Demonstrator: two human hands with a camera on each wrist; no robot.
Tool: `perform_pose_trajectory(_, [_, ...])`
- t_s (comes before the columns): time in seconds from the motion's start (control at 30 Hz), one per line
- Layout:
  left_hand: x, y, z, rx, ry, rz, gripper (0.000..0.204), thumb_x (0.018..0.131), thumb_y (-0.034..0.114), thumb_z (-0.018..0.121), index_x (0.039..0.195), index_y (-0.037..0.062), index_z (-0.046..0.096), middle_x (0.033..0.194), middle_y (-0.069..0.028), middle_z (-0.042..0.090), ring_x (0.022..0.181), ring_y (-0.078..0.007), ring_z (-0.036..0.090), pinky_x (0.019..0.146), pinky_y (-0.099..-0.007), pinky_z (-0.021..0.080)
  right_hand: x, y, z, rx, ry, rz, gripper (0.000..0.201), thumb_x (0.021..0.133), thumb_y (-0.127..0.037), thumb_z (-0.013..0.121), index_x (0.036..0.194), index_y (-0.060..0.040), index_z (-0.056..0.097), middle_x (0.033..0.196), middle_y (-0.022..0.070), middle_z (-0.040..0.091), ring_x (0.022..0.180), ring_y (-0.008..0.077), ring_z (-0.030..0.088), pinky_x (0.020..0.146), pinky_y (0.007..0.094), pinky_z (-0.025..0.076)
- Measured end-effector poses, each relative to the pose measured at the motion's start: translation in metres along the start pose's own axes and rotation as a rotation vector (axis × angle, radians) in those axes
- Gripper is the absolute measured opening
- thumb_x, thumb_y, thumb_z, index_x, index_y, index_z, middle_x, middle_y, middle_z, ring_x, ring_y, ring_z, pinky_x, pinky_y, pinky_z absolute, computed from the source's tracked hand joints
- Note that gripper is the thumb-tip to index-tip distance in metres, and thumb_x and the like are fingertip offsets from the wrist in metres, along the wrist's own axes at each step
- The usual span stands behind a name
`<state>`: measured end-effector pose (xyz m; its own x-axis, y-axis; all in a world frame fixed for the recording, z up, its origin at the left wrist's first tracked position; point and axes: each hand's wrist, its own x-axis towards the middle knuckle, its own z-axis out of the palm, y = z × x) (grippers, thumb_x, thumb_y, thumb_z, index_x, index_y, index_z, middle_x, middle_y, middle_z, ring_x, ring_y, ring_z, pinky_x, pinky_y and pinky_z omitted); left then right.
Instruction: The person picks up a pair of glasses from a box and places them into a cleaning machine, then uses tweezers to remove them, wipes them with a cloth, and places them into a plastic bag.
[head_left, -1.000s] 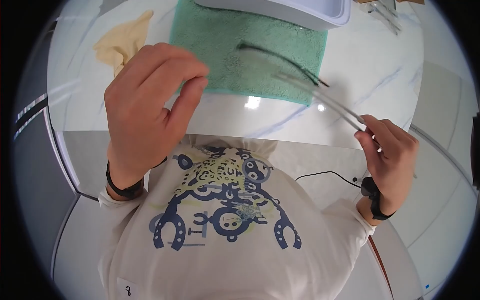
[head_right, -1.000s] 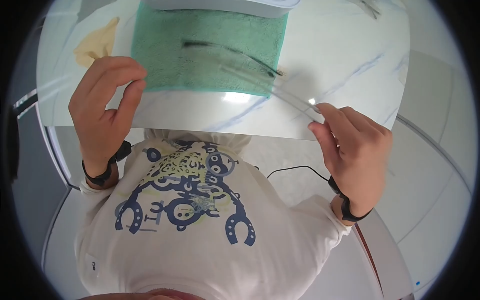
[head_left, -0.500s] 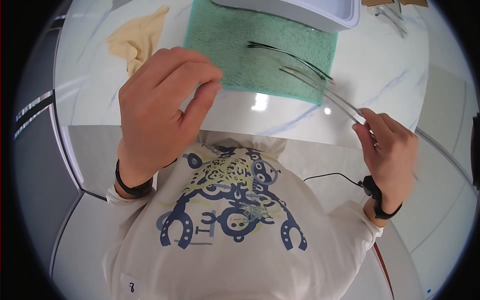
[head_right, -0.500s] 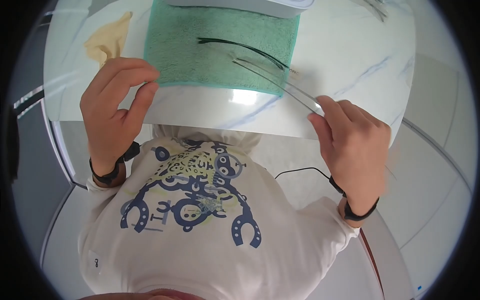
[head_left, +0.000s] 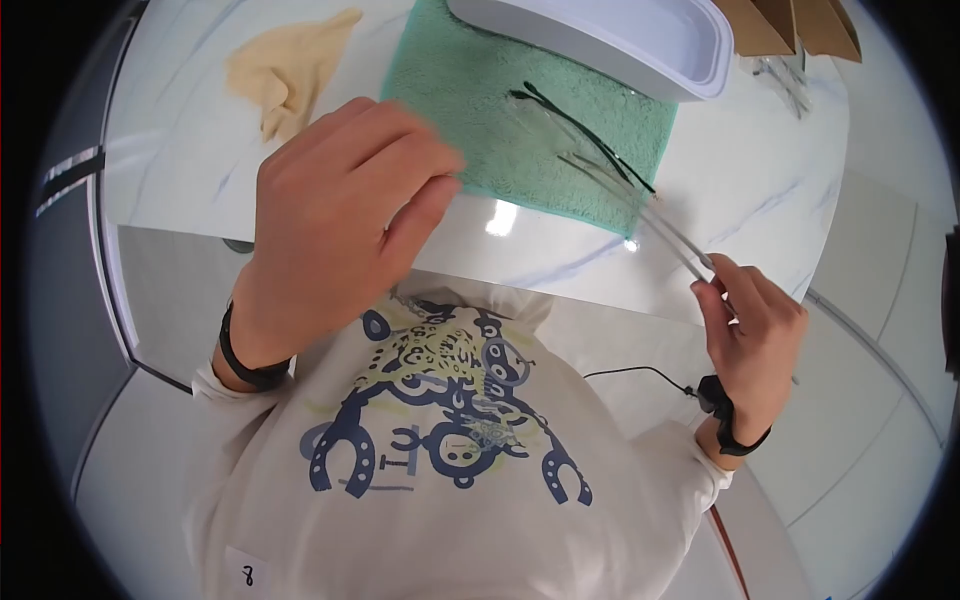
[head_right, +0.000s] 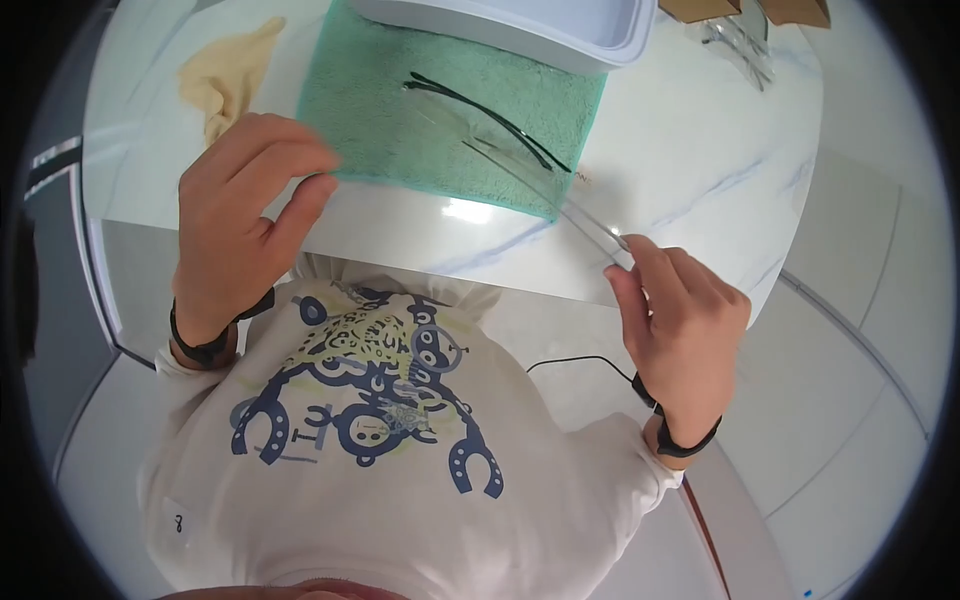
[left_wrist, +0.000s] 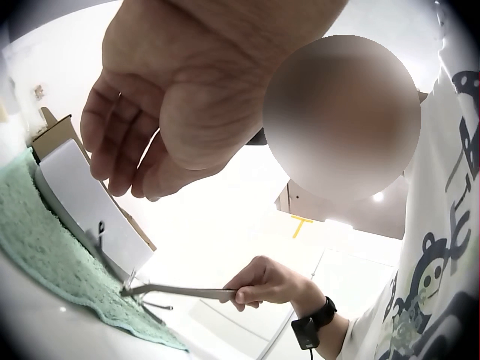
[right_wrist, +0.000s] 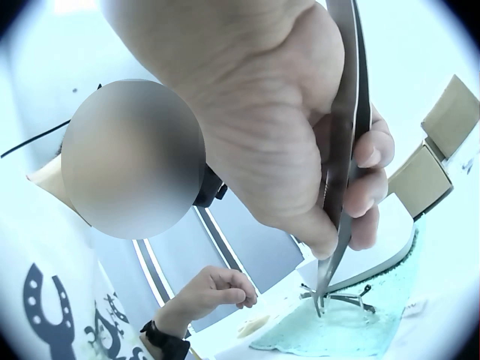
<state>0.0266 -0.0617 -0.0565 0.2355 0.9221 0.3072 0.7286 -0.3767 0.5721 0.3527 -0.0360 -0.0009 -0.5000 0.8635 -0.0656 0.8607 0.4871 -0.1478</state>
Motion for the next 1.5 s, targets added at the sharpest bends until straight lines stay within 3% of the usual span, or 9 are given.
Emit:
perform_pose_trajectory(0.2, [0.019,-0.016,0.012,-0.013,0.000,0.045,0.018,0.073,-0.003,0.075,0.088,0.0027,0.068,0.088,-0.0086,0.068,0.076,-0.0256,0.064,0.064,-0.0328,0.050,0.027,0.009,0.010,0.082,-0.045,-0.136,0.023,0.077,-0.014,0.081,0.097,-0.0070,0.073,0.065,0.0030,0.062,0.051,0.0188,0.055,0.046,0.0308,0.040])
perform_pose_trajectory(0.6, [0.024,-0.017,0.012,-0.002,-0.003,0.025,0.017,0.074,-0.002,0.075,0.088,0.0032,0.068,0.089,-0.0083,0.068,0.076,-0.0252,0.065,0.063,-0.0328,0.050,0.022,0.014,0.008,0.057,0.066,0.005,0.025,0.076,-0.013,0.082,0.098,-0.0070,0.073,0.070,0.0042,0.067,0.053,0.0189,0.059,0.047,0.0304,0.042])
perform_pose_trajectory(0.7, [0.024,-0.015,0.015,-0.012,-0.012,0.046,0.017,0.074,-0.002,0.075,0.089,0.0034,0.068,0.089,-0.0078,0.068,0.076,-0.0250,0.064,0.063,-0.0327,0.050,0.021,0.011,0.002,-0.021,0.047,0.005,0.024,0.076,-0.013,0.082,0.098,-0.0069,0.072,0.069,0.0042,0.066,0.052,0.0191,0.057,0.047,0.0310,0.041])
perform_pose_trajectory(0.73, [0.025,-0.014,0.016,-0.013,-0.016,0.044,0.017,0.074,-0.002,0.076,0.089,0.0034,0.068,0.089,-0.0077,0.068,0.076,-0.0249,0.064,0.063,-0.0326,0.050,0.023,0.016,0.011,-0.013,0.050,-0.069,0.023,0.076,-0.012,0.082,0.096,-0.0066,0.072,0.064,0.0033,0.062,0.050,0.0189,0.054,0.045,0.0318,0.038])
perform_pose_trajectory(0.87, [0.029,-0.011,0.019,-0.031,-0.022,0.050,0.017,0.073,-0.001,0.076,0.088,0.0034,0.068,0.088,-0.0075,0.068,0.075,-0.0245,0.064,0.063,-0.0327,0.050,0.023,0.017,0.005,-0.037,0.048,-0.003,0.022,0.077,-0.012,0.082,0.096,-0.0070,0.072,0.060,0.0019,0.055,0.047,0.0185,0.048,0.044,0.0326,0.035])
perform_pose_trajectory(1.5, [0.048,-0.015,0.033,-0.024,-0.014,0.051,0.016,0.075,0.001,0.075,0.088,0.0046,0.068,0.088,-0.0068,0.067,0.077,-0.0253,0.065,0.063,-0.0344,0.050,0.032,0.045,0.015,-0.054,0.047,-0.005,0.025,0.077,-0.013,0.082,0.099,-0.0080,0.072,0.065,0.0017,0.062,0.050,0.0165,0.055,0.045,0.0303,0.039])
